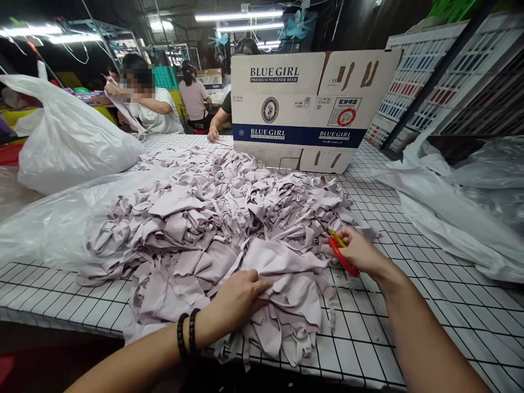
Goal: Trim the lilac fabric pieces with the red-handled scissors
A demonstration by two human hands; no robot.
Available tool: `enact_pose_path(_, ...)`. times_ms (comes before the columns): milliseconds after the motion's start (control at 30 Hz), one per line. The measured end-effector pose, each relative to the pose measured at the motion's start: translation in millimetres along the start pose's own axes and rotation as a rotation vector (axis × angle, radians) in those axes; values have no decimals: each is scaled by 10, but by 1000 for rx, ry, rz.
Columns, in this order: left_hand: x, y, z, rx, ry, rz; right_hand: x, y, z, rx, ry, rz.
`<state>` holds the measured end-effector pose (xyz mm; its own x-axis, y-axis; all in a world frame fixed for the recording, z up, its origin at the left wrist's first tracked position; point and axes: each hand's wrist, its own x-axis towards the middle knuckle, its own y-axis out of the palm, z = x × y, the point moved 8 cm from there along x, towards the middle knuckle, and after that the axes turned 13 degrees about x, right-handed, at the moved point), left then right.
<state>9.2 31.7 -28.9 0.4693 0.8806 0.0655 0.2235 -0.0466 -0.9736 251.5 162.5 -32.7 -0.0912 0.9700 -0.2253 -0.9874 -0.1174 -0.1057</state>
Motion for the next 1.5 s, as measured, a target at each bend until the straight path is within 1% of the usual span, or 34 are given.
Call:
enact_pose_path(67, 60, -97, 26, -50, 39, 66, -104, -105, -79, 5, 4, -47)
enact_pose_path(167, 154, -282, 65, -244, 79, 217, -266, -183, -160, 38, 9, -54)
enact_pose_path(233, 215, -364, 150, -352, 25, 328, -354, -189, -208, 66, 22, -19)
enact_pose_path(267, 244, -388, 215, -358, -24, 369, -391, -179, -235, 73, 34, -3)
enact_pose_path(333, 282, -399, 354, -265, -121, 431, -461, -142, -288, 75, 53, -8)
enact_pose_path(367, 294, -397, 402, -192, -141, 447, -501, -110, -311, 70, 52, -33)
enact_pose_path(400, 300, -395, 422, -121, -132, 450, -548, -50, -332, 69, 44, -54)
enact_pose_path(467, 290, -404, 398, -15, -61, 413, -664, 178, -408, 52, 47, -36)
enact_pose_path(500, 264, -414, 372, 18, -21, 382, -728, 339, -462, 34, 56, 10)
enact_pose_path(533, 223, -423, 353, 40, 3, 354, -795, 506, -560, -32, 109, 69)
enact_pose_path(567, 168, -426, 342, 51, 9, 333, -847, 577, -622, -110, 111, 26)
enact_pose_path(633, 35, -425, 338, 46, -22, 283, -906, 653, -692, -176, 59, -56)
enact_pose_path(667, -32, -426, 330, 26, -45, 239, -914, 647, -723, -171, 45, -95)
enact_pose_path(700, -95, -418, 306, 2, -59, 190, -908, 624, -744, -140, 38, -114)
enact_pose_path(767, -194, -342, 217, -31, -54, 123, -874, 551, -738, -9, 57, -99)
enact_pose_path(833, -238, -187, 122, -11, -45, 117, -853, 455, -596, 165, 59, -63)
enact_pose_path(900, -223, -25, 81, 51, -62, 122, -876, 348, -337, 338, 40, -56)
enact_pose_path(933, -201, 36, 81, 81, -74, 117, -902, 292, -183, 401, 21, -72)
enact_pose_path(1000, -153, 122, 98, 120, -64, 116, -963, 214, 126, 527, -26, -106)
enact_pose_path(1067, -125, 125, 118, 112, -22, 121, -1005, 208, 379, 655, -62, -111)
enact_pose_path(1100, -120, 67, 129, 85, -6, 104, -1011, 236, 479, 716, -77, -98)
enact_pose_path(1133, -121, -38, 137, 38, -1, 67, -1009, 287, 564, 769, -90, -74)
enact_pose_path(1200, -135, -357, 130, -110, -18, -43, -994, 465, 691, 837, -92, 4)
enact_pose_path(1233, -145, -529, 101, -204, -23, -86, -993, 599, 738, 850, -77, 63)
enact_pose_path(1267, -151, -681, 47, -304, -15, -104, -1006, 765, 779, 843, -45, 145)
enact_pose_path(1333, -146, -875, -121, -510, 45, -46, -1101, 1154, 847, 773, 54, 368)
enact_pose_path(1367, -138, -913, -197, -623, 70, 13, -1180, 1325, 880, 719, 95, 484)
enact_pose_path(1400, -131, -918, -240, -745, 72, 76, -1257, 1441, 909, 658, 118, 569)
enact_pose_path(1433, -124, -900, -235, -865, 43, 129, -1308, 1484, 927, 597, 120, 603)
enact_pose_path(1467, -121, -867, -182, -970, -14, 169, -1317, 1449, 928, 542, 107, 581)
enact_pose_path(1500, -123, -838, -89, -1046, -84, 196, -1284, 1342, 907, 493, 85, 512)
